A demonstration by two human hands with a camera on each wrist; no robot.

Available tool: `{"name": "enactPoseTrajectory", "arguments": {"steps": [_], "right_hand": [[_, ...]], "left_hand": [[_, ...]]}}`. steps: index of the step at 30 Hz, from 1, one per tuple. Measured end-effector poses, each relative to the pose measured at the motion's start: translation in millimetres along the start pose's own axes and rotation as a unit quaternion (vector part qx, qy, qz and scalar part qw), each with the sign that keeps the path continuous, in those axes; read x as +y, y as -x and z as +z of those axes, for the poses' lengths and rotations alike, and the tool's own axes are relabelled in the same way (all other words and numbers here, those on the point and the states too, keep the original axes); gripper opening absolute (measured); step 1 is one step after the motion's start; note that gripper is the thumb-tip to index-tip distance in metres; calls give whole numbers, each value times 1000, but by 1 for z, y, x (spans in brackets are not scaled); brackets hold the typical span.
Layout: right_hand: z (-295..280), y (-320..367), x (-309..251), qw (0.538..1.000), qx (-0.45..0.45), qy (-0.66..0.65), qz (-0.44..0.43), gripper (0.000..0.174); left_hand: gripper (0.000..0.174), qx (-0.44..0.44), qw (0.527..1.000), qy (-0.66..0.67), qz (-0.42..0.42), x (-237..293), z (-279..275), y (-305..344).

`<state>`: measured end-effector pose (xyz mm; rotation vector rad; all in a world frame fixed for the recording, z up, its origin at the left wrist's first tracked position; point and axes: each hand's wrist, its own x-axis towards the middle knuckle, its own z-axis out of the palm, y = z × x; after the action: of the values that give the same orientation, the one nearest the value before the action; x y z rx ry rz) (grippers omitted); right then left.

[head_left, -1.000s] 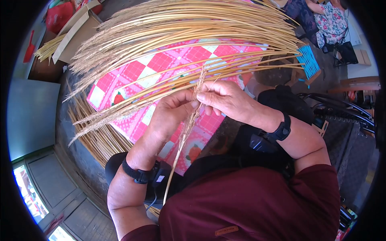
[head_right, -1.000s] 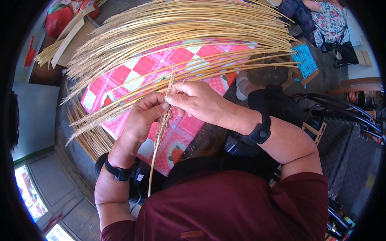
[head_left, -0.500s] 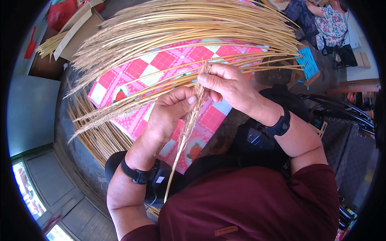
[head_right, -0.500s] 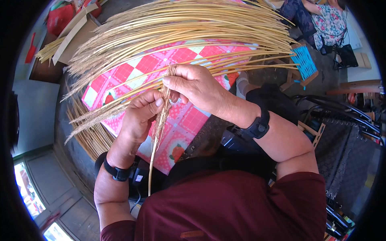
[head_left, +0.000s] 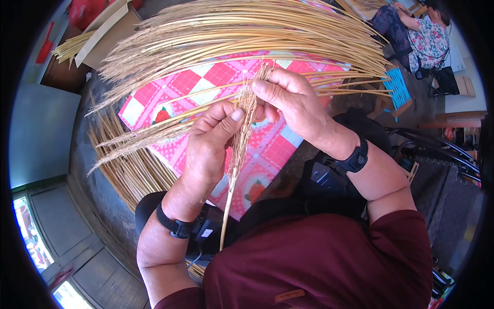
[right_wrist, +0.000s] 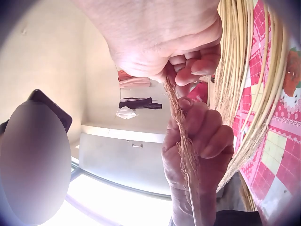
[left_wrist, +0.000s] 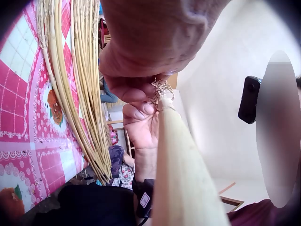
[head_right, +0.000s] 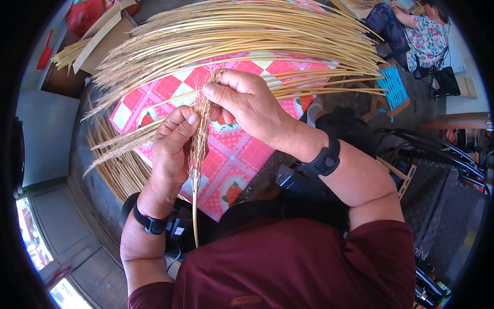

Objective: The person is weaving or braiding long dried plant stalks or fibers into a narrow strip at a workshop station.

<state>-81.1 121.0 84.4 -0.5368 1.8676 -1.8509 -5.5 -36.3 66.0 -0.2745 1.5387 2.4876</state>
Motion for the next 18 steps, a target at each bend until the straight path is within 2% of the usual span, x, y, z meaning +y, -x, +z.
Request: {"name": "enactPoseTrajectory", "arguments": {"steps": [5, 8, 13, 16, 18], "right_hand": [[5, -3, 2, 1000, 12, 17, -20, 25], [7, -4, -1, 999, 20, -22, -28, 21], [5, -5, -4, 1000, -3, -12, -7, 16], [5, -5, -1, 999, -25, 22, -5, 15], [6, -4, 1, 998, -41, 37, -4, 15]], "left_hand": [[15, 20, 1000, 11, 19, -1, -3, 3], [14, 23, 999, 12, 36, -2, -5, 4], [14, 21, 998, 30, 45, -8, -7, 2], [13, 3, 999, 26, -33, -1, -6, 3], [14, 23, 998, 43, -43, 0, -2, 2]]}}
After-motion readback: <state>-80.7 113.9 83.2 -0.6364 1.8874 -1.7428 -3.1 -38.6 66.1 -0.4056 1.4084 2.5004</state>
